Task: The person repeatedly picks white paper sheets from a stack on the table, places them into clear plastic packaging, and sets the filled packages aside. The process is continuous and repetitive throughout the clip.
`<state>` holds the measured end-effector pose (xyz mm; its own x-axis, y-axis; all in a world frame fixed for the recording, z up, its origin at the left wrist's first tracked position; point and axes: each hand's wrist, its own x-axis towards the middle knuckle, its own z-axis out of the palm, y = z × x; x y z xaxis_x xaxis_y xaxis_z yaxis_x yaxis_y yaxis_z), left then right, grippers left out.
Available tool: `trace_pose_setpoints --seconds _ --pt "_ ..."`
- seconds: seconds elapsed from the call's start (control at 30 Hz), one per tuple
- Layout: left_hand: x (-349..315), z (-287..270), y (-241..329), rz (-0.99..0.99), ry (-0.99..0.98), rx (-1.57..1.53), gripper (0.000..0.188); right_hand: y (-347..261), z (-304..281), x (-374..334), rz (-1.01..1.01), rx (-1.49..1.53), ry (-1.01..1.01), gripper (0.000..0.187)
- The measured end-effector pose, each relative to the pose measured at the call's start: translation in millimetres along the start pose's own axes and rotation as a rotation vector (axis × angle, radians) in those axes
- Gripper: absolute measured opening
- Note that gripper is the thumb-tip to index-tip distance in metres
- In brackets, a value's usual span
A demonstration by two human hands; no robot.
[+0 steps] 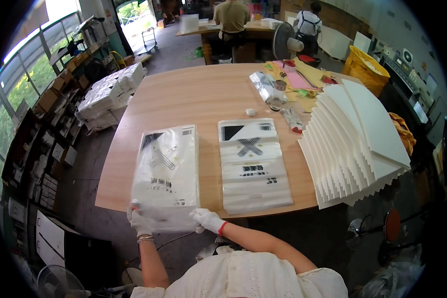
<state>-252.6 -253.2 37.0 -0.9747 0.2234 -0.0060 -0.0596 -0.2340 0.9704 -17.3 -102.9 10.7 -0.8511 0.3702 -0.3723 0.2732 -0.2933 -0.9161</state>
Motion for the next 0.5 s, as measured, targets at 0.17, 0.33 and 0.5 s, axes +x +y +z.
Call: trace_pose_setpoints --seconds 0.17,0.33,0.5 --pt "-46.2 -52.4 -75.2 -0.104 0.117 0.332 0.033 -11.3 -15.7 -53.9 0.078 -0.118 0.130 0.034" --pt "-191.3 80.6 -54.1 0.159 -1.251 0.727 0.018 42.5 -95.1 -149.5 0.212 0.127 0.289 0.032" --pt "-223.1 245.7 -72.4 0.655 -1.127 0.789 0.017 65.4 -142.2 -213.5 0.221 0.084 0.584 0.030"
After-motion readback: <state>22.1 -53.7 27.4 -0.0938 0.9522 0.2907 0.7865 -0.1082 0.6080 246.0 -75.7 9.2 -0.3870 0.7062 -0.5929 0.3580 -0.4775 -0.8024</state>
